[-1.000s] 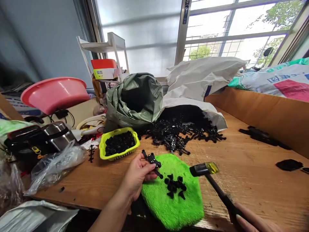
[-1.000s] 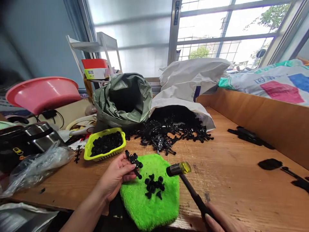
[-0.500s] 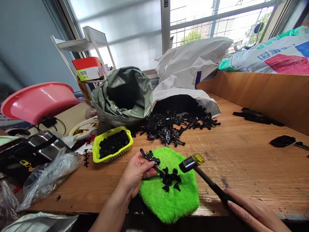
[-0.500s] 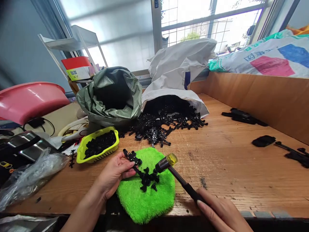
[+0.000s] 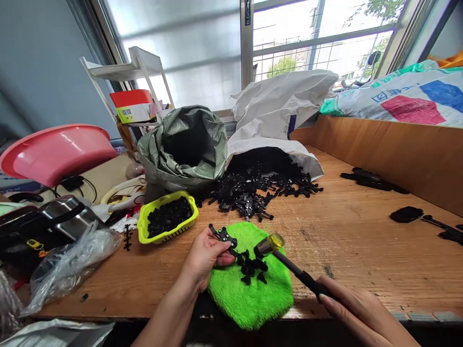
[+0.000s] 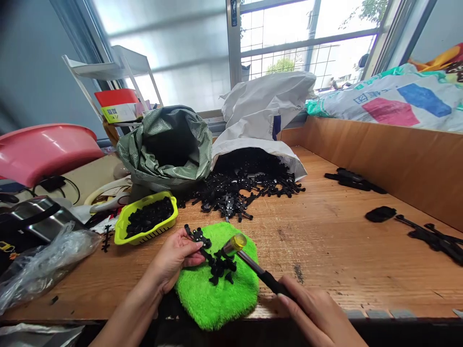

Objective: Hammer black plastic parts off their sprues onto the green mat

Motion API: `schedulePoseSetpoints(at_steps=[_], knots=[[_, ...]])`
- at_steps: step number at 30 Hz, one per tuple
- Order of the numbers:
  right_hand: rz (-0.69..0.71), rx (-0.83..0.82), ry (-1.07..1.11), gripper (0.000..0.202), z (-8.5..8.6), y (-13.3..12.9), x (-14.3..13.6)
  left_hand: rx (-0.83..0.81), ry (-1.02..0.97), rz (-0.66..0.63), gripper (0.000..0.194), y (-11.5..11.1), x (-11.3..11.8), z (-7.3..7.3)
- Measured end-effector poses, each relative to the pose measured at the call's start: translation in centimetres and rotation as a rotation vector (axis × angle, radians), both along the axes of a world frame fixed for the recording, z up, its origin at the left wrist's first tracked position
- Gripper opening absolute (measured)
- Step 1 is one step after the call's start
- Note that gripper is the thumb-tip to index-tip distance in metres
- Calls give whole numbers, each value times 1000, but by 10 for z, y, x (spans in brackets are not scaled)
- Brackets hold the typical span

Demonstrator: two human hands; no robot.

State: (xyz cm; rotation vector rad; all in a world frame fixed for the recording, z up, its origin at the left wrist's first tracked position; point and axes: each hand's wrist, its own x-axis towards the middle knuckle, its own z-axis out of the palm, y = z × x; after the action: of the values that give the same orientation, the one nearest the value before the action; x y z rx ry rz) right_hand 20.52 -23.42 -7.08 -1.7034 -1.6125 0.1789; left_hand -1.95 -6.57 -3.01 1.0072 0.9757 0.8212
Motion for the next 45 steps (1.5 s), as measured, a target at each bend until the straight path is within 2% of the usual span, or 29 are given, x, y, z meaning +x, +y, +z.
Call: schedulePoseSetpoints(at_steps=[6,10,14,18,21,25,30,33,36,39,45], knots=[[147,42,-215,42,33,16,-22,7,21,10,31,0,1,-1],[180,-51,-481,32,38,21,-26,32,33,10,32,1,2,-3],[180,-25,-458,29,40,23,-24,42,0,14,34,1,2,-5],[179,-23,-601,36,39,26,-25,33,-11,17,36,0,3,-3],[187,-46,-515,36,42,28,-26,34,-13,33,35,-1,4,-3],[157,8,-343,42,45,27,-25,29,15,44,32,0,4,-3],[153,-88,-283,41,39,22,-21,8,-20,20,28,1,-1,-2],[138,19,-196,38,36,18,-20,12,-28,12,27,0,-4,0],[86,81,-180,37,36,15,-19,43,3,-15,28,-1,-2,1],[54,68,-184,42,33,12,-18,98,32,-37,28,-3,0,2],[104,62,-169,34,20,11,-14,121,45,-22,32,-3,-1,0]])
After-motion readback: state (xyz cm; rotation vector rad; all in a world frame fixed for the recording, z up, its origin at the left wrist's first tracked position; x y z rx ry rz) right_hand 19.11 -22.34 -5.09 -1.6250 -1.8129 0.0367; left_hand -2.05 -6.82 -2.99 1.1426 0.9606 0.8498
